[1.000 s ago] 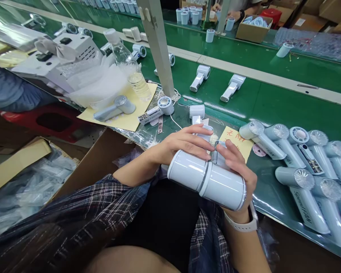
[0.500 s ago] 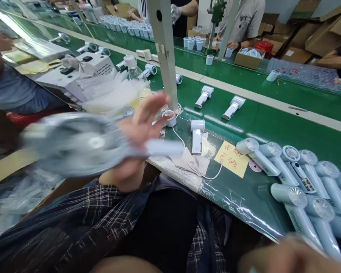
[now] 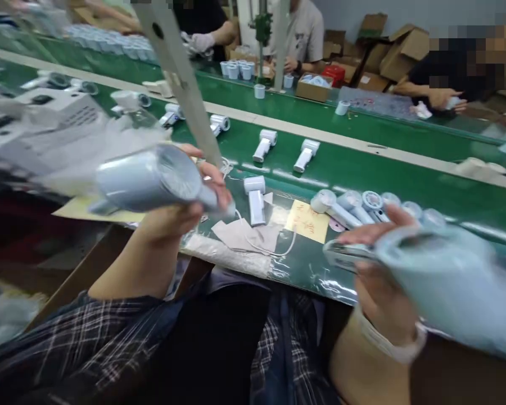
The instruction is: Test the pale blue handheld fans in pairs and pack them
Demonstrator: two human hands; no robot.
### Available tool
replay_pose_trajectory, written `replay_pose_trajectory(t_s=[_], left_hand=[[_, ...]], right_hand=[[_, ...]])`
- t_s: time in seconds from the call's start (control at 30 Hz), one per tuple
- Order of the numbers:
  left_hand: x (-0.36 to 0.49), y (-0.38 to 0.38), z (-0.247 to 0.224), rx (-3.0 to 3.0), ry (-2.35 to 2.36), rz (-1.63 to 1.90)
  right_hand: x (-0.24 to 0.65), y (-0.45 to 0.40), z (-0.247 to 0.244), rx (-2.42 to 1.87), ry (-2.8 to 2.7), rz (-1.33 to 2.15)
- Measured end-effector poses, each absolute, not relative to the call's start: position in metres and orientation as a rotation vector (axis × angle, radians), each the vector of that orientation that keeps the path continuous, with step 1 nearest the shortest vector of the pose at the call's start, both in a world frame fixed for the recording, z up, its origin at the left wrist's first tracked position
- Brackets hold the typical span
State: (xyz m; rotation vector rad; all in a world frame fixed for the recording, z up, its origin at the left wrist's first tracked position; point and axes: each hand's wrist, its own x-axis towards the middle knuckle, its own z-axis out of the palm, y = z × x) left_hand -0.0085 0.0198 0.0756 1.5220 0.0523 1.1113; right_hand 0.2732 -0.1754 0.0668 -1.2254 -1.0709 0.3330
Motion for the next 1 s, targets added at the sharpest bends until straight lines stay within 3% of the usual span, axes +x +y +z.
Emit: replay_pose_trajectory(t_s=[0.1,0.23,0.33,0.5,0.67,0.8,1.0], left_hand=[[0.031,-0.006,0.049,1.344,0.006,0.858],[0.095,-0.05,0.018,1.366,0.169,1.225],[0.122,-0.066,0.012,1.531,0.201,1.197],[0.103,-0.024,0.027,2.074,0.357,0.594],[0.071,0.029,0.018,2.462,1.081,0.503],[0.066,0.031,0.0,2.705,1.2,0.304],[0.052,0.026,-0.003,2.587,1.27,0.254]], right_hand=[[0.242,-0.154,0.043,-1.217,-0.799,0.552],[0.211,-0.147,0.014,-1.23,-1.011,0.644],[0.223,-0.167,0.012,-1.347,-1.171,0.767],[0.338,-0.253,0.028,-1.864,-0.813,0.517],[0.452,-0.332,0.03,-2.149,-0.546,0.434],[0.478,-0.346,0.021,-2.338,-0.527,0.42],[0.474,-0.322,-0.003,-2.631,-0.714,0.118]])
